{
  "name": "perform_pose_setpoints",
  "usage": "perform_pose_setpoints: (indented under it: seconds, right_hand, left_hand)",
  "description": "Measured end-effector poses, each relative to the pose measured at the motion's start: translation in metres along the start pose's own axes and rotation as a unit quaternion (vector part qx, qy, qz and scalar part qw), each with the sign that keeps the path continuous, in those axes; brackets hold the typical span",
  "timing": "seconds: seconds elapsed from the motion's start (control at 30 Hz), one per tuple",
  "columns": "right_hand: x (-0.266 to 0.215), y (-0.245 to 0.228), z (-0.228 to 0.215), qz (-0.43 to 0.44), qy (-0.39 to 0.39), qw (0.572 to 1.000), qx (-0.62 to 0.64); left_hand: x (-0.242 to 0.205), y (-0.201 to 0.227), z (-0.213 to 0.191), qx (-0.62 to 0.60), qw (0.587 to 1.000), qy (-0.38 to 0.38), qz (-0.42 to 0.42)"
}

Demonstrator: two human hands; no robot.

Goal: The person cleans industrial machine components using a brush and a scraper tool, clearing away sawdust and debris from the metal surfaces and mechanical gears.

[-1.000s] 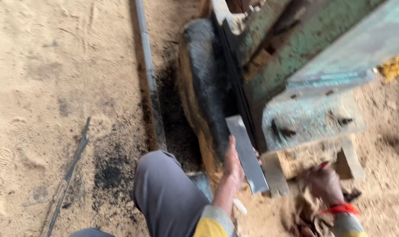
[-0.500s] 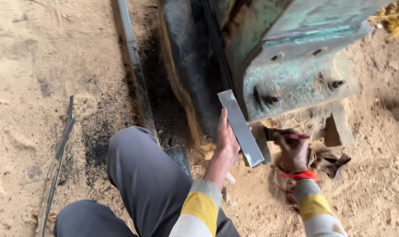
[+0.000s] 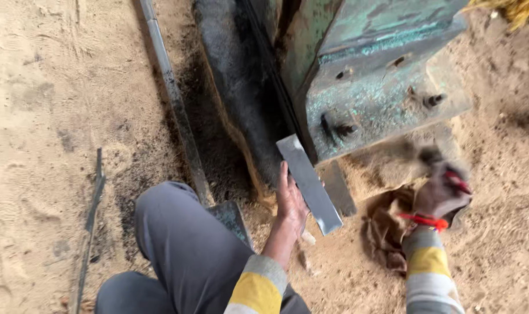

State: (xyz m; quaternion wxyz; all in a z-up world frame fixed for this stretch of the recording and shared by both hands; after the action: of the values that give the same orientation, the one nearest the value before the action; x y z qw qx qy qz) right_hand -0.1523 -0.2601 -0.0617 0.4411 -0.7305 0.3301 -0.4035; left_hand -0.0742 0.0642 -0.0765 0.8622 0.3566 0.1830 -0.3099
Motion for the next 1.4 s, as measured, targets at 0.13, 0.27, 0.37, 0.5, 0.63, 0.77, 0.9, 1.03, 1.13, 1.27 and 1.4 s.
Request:
perform_pose_setpoints:
  seconds: [0.13,0.27,0.37,0.5,0.63,0.77,0.9,1.03,1.13,1.27,1.4]
  right_hand:
    - [-0.042,0.012,0.026,-0.069,-0.137,0.979,-0.134]
    - [-0.053,-0.008,0.031,-0.095,-0.340,0.911,-0.211]
    - [-0.013,0.001,0.004,0.009,-0.277,0.948,-0.159]
    - [0.012,0.013,-0.034,-0.008,0.005,0.998,-0.054]
    - [-0.068,0.037,0.002,-0.088,-0.254,0.943,-0.195]
    - [-0.056,0.032,-0.021,0.008,-0.353,0.868,-0.349]
    - [-0.052,0.016,-0.025,-0.035,-0.398,0.866,-0.301]
    - [-0.031,-0.013,-0.013,-0.078,-0.429,0.862,-0.259]
    - [-0.022,0.009,-0.020,0.100,-0.371,0.908,-0.167]
    - [0.040,0.016,-0.046,-0.064,-0.166,0.983,-0.044]
    - [0.048,0.005,-0.036,-0.009,-0.075,0.988,-0.132]
  left_hand:
    - [-0.002,-0.013,0.004,0.006,1.000,0.009,-0.015]
    - [-0.002,-0.012,0.013,-0.004,0.998,-0.058,-0.024]
    - [-0.003,-0.010,0.006,0.018,0.998,-0.047,-0.036]
    - [-0.015,-0.005,0.009,0.049,0.997,-0.035,-0.047]
    - [-0.008,-0.001,0.017,0.044,0.998,-0.020,-0.036]
    - [-0.011,-0.005,0.009,0.060,0.997,-0.008,-0.054]
    - [-0.002,-0.016,0.002,0.040,0.997,0.006,-0.069]
    - [-0.007,-0.015,0.009,0.050,0.996,-0.058,-0.038]
    - [-0.002,-0.012,0.010,0.042,0.998,-0.028,-0.040]
    - [0.000,-0.015,0.008,0.063,0.995,0.006,-0.071]
    - [0.000,-0.013,0.015,0.041,0.998,-0.026,-0.048]
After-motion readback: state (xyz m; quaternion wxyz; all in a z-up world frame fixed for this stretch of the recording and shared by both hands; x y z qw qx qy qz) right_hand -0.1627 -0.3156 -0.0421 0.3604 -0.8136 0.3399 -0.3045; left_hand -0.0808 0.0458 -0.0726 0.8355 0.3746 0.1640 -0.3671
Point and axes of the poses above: each hand's wrist, its own x-axis towards the middle knuckle, its own z-axis out of the palm, y = z × x, the point moved 4 cm from there along x, towards the middle knuckle, and after that the axes turned 7 degrees about z, right-handed, at the moved point
